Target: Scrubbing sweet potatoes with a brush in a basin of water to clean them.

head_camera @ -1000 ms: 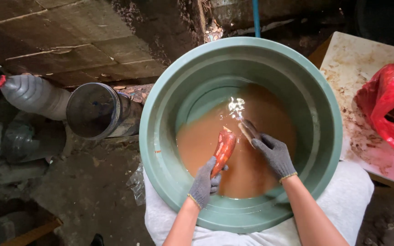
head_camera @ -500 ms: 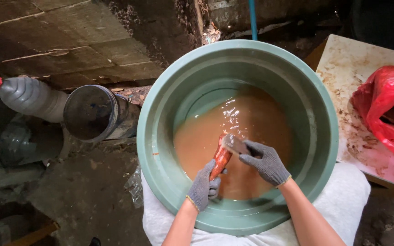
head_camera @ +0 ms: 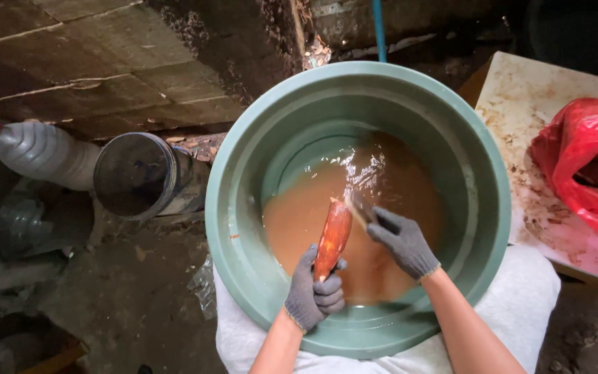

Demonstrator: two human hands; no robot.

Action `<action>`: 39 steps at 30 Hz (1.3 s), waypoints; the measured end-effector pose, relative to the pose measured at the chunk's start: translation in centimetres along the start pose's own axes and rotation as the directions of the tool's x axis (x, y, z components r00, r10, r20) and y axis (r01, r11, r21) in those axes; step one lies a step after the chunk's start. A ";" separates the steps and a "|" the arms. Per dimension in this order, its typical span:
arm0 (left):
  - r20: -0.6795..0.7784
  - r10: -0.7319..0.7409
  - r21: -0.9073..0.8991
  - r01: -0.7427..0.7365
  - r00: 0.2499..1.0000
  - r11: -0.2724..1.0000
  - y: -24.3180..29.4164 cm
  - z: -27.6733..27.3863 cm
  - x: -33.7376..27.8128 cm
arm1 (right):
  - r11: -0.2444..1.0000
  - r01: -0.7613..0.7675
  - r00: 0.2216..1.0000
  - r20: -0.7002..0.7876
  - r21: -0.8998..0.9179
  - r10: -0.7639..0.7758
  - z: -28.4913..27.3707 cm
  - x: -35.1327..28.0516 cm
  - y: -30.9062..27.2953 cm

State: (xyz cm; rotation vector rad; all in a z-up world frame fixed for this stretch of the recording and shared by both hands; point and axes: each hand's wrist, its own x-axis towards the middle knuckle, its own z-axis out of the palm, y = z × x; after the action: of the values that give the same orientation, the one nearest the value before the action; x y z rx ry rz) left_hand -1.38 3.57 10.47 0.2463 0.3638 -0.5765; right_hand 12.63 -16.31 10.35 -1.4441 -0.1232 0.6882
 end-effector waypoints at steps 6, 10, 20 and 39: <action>0.288 -0.010 -0.107 0.043 0.957 0.993 0.0 -0.6 0.6 | 0.994 -0.110 0.978 -0.176 0.007 0.110 -0.6 0.3 0.3; 0.311 -0.030 -0.114 0.069 0.950 0.991 -0.2 -0.6 0.1 | 0.994 -0.006 1.000 -0.005 -0.105 0.005 0.4 -0.4 -0.8; 0.171 -0.076 -0.061 0.088 0.982 0.994 0.3 0.8 0.4 | 0.978 -0.011 0.998 -0.070 -0.208 -0.003 -1.2 0.5 3.2; 0.171 -0.058 -0.053 0.068 0.984 0.996 0.3 0.1 0.4 | 0.987 -0.030 0.990 -0.143 -0.160 0.007 -0.7 -0.5 0.7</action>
State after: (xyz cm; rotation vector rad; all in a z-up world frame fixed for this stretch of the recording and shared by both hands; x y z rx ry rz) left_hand -0.80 3.58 10.45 0.1283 0.2244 -0.6433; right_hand 12.34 -17.21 9.78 -1.6471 -0.0560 0.5988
